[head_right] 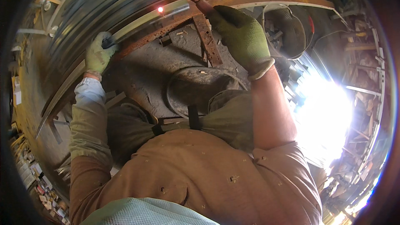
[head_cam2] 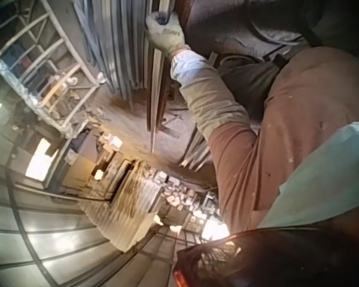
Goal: The person sits on the floor and welds small metal pieces onto a curved metal frame using a welding torch. They repeatedly pick up metal pieces, position them on the frame, and weld them in place, producing sparks.
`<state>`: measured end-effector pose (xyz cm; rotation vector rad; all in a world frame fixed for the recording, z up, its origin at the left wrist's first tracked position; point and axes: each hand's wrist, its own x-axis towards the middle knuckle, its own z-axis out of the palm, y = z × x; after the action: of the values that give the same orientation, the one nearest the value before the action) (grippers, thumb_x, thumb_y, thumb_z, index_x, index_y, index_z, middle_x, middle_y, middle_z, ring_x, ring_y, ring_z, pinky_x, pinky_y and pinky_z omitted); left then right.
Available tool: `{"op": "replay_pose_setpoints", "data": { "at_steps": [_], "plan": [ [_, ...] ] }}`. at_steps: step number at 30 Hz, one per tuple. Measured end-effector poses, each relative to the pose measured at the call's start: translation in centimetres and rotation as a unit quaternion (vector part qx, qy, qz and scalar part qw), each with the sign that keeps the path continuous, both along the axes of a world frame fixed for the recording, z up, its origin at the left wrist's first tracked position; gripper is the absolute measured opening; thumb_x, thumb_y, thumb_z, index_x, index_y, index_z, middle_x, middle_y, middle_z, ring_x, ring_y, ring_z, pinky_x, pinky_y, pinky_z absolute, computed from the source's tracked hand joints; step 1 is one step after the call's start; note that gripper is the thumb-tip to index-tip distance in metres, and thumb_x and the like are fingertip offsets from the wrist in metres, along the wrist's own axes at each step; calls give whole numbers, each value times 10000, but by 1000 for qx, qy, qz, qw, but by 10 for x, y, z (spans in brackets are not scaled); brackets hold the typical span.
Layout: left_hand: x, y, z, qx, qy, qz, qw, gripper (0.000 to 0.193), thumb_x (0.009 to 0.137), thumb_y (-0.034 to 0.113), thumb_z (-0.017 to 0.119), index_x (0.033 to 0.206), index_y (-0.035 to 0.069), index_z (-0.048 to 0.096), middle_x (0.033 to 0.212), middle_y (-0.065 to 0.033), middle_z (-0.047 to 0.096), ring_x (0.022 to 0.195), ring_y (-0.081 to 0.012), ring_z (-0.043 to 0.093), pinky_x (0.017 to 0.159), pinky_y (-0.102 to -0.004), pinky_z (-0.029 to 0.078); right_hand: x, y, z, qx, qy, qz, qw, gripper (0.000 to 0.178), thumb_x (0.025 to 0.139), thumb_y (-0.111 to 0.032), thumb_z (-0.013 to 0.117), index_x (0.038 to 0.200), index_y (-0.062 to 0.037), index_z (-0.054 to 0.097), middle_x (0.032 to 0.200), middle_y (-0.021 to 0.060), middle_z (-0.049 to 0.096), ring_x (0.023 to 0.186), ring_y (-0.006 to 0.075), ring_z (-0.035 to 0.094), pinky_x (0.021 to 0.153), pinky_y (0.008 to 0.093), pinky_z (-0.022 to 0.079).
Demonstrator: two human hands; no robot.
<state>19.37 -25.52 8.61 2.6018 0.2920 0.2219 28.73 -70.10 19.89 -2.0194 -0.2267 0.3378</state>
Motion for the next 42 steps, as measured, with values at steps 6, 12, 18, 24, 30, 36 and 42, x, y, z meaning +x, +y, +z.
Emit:
{"op": "replay_pose_setpoints", "data": {
  "at_steps": [6, 12, 18, 24, 30, 36, 42],
  "plan": [
    [5, -8, 5, 32, 4, -6, 999, 361, 856, 128, 946, 1180, 88, 791, 1104, -130, 848, 1028, -314, 816, 945, -420, 625, -5, 7, 9, -23, 41, -27, 999, 587, 1085, -537, 774, 1447, -76, 788, 1257, 90, 820, 1099, 156, 709, 1021, 326, 550],
    [8, 18, -17, -92, 11, -15, 996, 352, 863, 133, 950, 1173, 69, 798, 1064, -98, 847, 997, -246, 810, 928, -375, 618, -4, 7, 7, -8, 39, -11, 999, 559, 1085, -512, 787, 1436, -77, 795, 1230, 83, 818, 1078, 142, 706, 989, 325, 562],
    [10, 19, -12, -158, 45, -4, 986, 343, 893, 134, 941, 1189, 32, 801, 1036, -78, 835, 947, -185, 767, 927, -335, 601, -1, 5, -1, -17, 35, -4, 999, 547, 1094, -486, 783, 1444, -65, 785, 1250, 94, 806, 1086, 154, 716, 995, 337, 570],
    [7, 13, -2, -196, 45, 8, 980, 409, 940, 157, 930, 1282, -13, 782, 1149, -113, 839, 1040, -201, 768, 991, -341, 590, 0, 6, -4, -16, 32, -2, 999, 558, 1098, -488, 777, 1444, -50, 781, 1276, 102, 795, 1112, 168, 718, 1024, 344, 561],
    [4, 18, -2, -181, 59, -27, 981, 499, 963, 167, 915, 1396, -16, 746, 1283, -157, 830, 1166, -238, 779, 1074, -362, 583, -2, 7, 1, -21, 42, 4, 999, 544, 1106, -479, 767, 1447, -56, 781, 1282, 96, 797, 1116, 162, 714, 1027, 343, 560],
    [3, 12, 6, -61, 62, -57, 995, 577, 955, 145, 888, 1488, 27, 701, 1392, -169, 780, 1257, -268, 751, 1114, -389, 569, -4, 7, 1, -19, 35, -4, 999, 501, 1111, -439, 773, 1443, -64, 786, 1295, 78, 800, 1129, 151, 709, 1032, 334, 557],
    [4, 10, -5, 62, -7, -48, 997, 553, 875, 167, 926, 1400, 93, 772, 1335, -157, 783, 1190, -380, 761, 1077, -434, 595, -4, 6, 2, -2, 32, 8, 999, 461, 1118, -415, 768, 1441, -87, 794, 1313, 70, 802, 1159, 148, 709, 1057, 331, 546]
  ]
}}
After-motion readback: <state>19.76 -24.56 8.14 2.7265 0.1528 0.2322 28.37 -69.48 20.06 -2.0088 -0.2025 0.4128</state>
